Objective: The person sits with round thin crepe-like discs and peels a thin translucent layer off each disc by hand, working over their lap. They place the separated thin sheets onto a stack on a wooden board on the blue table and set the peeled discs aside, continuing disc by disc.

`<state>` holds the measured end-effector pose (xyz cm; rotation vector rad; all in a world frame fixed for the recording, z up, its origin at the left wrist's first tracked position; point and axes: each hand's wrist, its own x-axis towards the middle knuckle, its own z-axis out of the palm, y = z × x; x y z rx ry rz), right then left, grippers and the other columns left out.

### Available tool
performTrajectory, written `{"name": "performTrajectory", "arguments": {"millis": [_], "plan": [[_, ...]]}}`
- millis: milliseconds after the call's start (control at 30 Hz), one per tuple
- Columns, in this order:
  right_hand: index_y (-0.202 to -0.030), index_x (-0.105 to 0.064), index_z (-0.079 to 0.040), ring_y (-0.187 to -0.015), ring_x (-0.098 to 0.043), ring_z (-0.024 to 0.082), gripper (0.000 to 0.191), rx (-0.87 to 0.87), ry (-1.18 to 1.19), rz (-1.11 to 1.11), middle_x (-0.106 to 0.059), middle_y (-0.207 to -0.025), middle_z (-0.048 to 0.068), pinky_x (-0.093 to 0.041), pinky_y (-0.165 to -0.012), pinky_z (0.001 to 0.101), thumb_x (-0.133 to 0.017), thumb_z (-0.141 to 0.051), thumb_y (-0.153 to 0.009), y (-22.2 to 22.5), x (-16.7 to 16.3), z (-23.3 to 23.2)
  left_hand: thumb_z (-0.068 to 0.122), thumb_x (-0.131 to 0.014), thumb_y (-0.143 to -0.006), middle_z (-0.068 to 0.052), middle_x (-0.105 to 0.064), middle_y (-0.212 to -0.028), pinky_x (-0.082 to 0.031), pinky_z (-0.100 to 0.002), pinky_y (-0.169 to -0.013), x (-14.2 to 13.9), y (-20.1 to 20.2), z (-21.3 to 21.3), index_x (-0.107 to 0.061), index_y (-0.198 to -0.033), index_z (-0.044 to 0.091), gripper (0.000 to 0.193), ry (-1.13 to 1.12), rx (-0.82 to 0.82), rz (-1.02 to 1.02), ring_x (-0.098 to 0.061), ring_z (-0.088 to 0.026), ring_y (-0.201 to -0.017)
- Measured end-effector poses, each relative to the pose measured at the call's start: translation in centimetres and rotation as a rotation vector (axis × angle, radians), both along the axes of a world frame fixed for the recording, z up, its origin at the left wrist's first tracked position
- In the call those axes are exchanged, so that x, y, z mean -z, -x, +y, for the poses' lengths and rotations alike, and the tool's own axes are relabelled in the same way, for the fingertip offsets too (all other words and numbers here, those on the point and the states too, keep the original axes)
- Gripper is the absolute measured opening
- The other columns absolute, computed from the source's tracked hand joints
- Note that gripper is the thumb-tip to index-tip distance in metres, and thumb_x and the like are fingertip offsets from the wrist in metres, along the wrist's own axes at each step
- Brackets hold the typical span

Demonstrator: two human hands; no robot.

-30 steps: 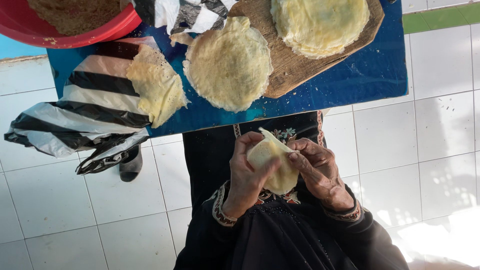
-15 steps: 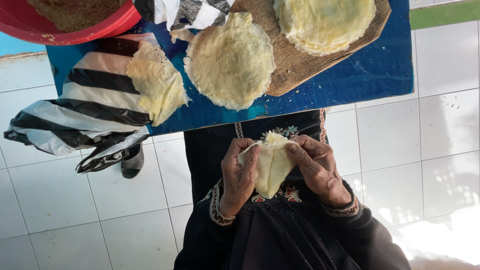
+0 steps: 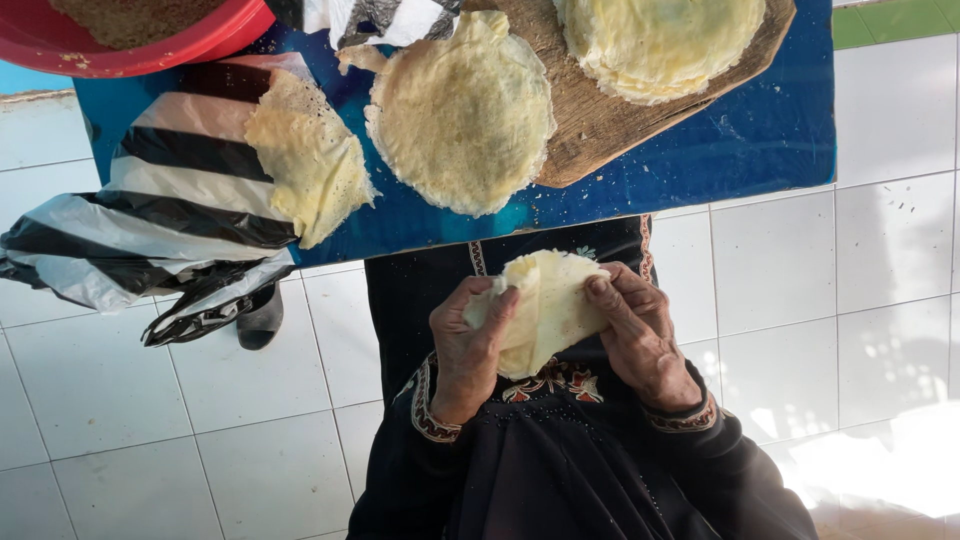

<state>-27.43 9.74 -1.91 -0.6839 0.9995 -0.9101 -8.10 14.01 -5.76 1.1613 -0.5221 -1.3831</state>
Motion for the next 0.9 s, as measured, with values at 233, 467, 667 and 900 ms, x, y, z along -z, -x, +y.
{"name": "performTrajectory", "arguments": {"millis": [233, 467, 667, 900], "plan": [[-0.115, -0.067, 0.002, -0.098, -0.068, 0.014, 0.021, 0.197, -0.007, -0.061, -0.071, -0.108, 0.009, -0.057, -0.09, 0.03, -0.064, -0.017, -0.106, 1.3, 0.5, -0.3, 0.016, -0.074, -0.098, -0.002, -0.073, -0.102, -0.055, -0.025, -0.078, -0.1, -1.2, 0.0, -0.069, -0.111, 0.002, 0.02, -0.048, -0.229, 0.315, -0.066, -0.007, -0.09], [-0.11, -0.068, 0.003, -0.083, -0.069, 0.016, 0.016, 0.191, 0.165, 0.067, -0.072, -0.1, 0.011, -0.058, -0.074, 0.0304, -0.064, -0.013, -0.106, 4.7, -2.4, -1.7, 0.021, -0.07, -0.097, -0.004, -0.071, -0.106, -0.059, -0.033, -0.08, -2.0, -3.5, 0.1, -0.065, -0.116, 0.005, 0.025, -0.165, -0.293, 0.365, -0.07, -0.015, -0.095], [-0.113, -0.067, 0.009, -0.079, -0.067, 0.014, 0.019, 0.149, 0.537, 0.438, -0.072, -0.094, 0.013, -0.055, -0.074, 0.0258, -0.061, -0.009, -0.113, 6.5, -10.9, -6.9, 0.024, -0.068, -0.098, -0.007, -0.073, -0.114, -0.058, -0.029, -0.085, -2.0, -5.3, 0.6, -0.066, -0.119, 0.001, 0.031, -0.169, -0.389, 0.163, -0.071, -0.016, -0.101], [-0.112, -0.067, 0.005, -0.075, -0.071, 0.015, 0.021, -0.156, 0.845, 0.48, -0.073, -0.099, 0.012, -0.058, -0.067, 0.0252, -0.057, -0.013, -0.112, 2.5, -16.2, -18.0, 0.026, -0.068, -0.095, -0.003, -0.071, -0.104, -0.059, -0.03, -0.077, -1.1, -4.5, 1.0, -0.066, -0.115, 0.005, 0.029, -0.217, -0.312, 0.197, -0.07, -0.014, -0.094]]}}
